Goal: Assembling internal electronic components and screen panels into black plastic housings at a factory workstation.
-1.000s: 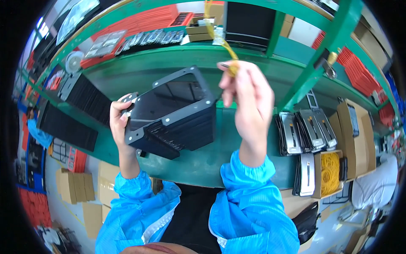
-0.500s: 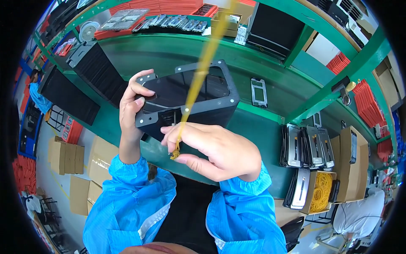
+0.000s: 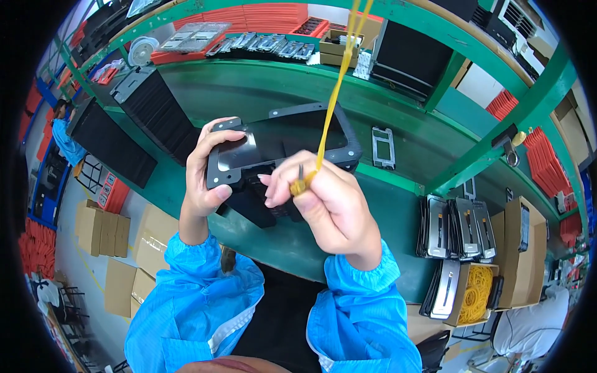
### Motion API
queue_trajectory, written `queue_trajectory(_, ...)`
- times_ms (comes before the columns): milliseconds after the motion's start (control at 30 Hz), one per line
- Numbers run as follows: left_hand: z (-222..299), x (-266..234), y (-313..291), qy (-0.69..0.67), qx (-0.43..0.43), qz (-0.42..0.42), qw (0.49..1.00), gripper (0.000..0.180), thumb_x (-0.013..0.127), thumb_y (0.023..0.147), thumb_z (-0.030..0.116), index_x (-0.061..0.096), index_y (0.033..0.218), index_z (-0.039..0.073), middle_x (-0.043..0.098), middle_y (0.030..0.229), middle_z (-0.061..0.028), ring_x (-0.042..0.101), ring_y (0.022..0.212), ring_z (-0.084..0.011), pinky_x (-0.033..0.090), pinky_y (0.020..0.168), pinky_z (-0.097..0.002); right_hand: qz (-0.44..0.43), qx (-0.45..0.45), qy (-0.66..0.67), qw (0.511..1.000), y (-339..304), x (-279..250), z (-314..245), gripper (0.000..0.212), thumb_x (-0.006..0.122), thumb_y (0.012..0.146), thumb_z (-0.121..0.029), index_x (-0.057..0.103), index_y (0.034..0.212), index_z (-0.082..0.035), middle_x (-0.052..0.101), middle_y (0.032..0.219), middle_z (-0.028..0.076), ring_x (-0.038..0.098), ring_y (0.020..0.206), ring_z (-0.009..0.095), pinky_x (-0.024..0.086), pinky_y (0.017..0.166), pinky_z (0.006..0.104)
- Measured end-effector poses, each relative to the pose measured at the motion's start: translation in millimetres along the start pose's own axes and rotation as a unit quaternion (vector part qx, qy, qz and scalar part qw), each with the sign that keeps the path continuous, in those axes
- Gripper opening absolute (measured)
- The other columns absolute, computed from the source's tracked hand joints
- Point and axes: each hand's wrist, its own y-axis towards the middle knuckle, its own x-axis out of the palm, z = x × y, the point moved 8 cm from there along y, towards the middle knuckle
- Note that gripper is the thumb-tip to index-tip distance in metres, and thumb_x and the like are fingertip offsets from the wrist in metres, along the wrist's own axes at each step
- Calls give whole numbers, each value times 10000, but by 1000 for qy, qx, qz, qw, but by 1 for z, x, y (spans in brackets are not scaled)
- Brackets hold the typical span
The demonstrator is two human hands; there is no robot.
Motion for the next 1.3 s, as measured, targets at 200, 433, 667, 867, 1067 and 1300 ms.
queue_trajectory(200, -45, -12, 0, -222, -191, 127, 948, 619, 745, 848, 452, 678, 1243, -20, 623, 1236, -156, 658, 1125, -236, 511, 1000, -362, -12, -74, -113, 991, -4, -3, -24, 269, 583, 1038, -200, 665, 937, 35, 688, 1075, 210, 711, 1052, 342, 552, 1018, 496)
queue_trajectory(433, -149, -55, -90, -190, -337, 300, 872, 561, 798, 853, 308, 651, 1276, -29, 656, 1140, -113, 678, 1000, -207, 534, 966, -366, 59, -116, -161, 978, -10, -31, -34, 323, 537, 1080, -274, 613, 979, 24, 642, 1082, 237, 706, 1018, 386, 549, 976, 556)
queue_trajectory(667, -89, -86, -146, 389, -199, 159, 885, 749, 862, 709, 147, 584, 1398, 52, 539, 1319, -176, 550, 1281, -313, 484, 1074, -422, 123, -109, -169, 972, -13, -57, -30, 290, 576, 1042, -219, 673, 1017, 53, 689, 1098, 216, 705, 1056, 345, 552, 958, 446)
queue_trajectory(867, -106, -73, -170, 350, -280, 47, 893, 863, 856, 655, 182, 536, 1447, 54, 458, 1390, -208, 500, 1326, -379, 435, 1127, -458, 224, -49, -258, 938, -25, -121, -21, 320, 562, 1075, -211, 669, 1201, 63, 680, 1206, 165, 706, 1018, 228, 549, 923, 354)
queue_trajectory(1067, -129, -70, -192, 345, -257, 48, 901, 863, 837, 689, 220, 492, 1451, 7, 433, 1421, -232, 497, 1316, -416, 426, 1120, -463, 312, 205, -338, 864, -39, -196, 61, 503, 545, 1090, -382, 620, 1397, 9, 716, 1217, 133, 734, 889, 167, 549, 767, 296)
queue_trajectory(1300, -126, -67, -181, 363, -258, 49, 894, 868, 829, 699, 230, 473, 1455, -6, 428, 1421, -238, 499, 1308, -427, 431, 1107, -456, 261, 194, -592, 737, -68, -290, 204, 176, 691, 938, -215, 777, 1022, -87, 763, 989, 133, 684, 856, 386, 554, 815, 454)
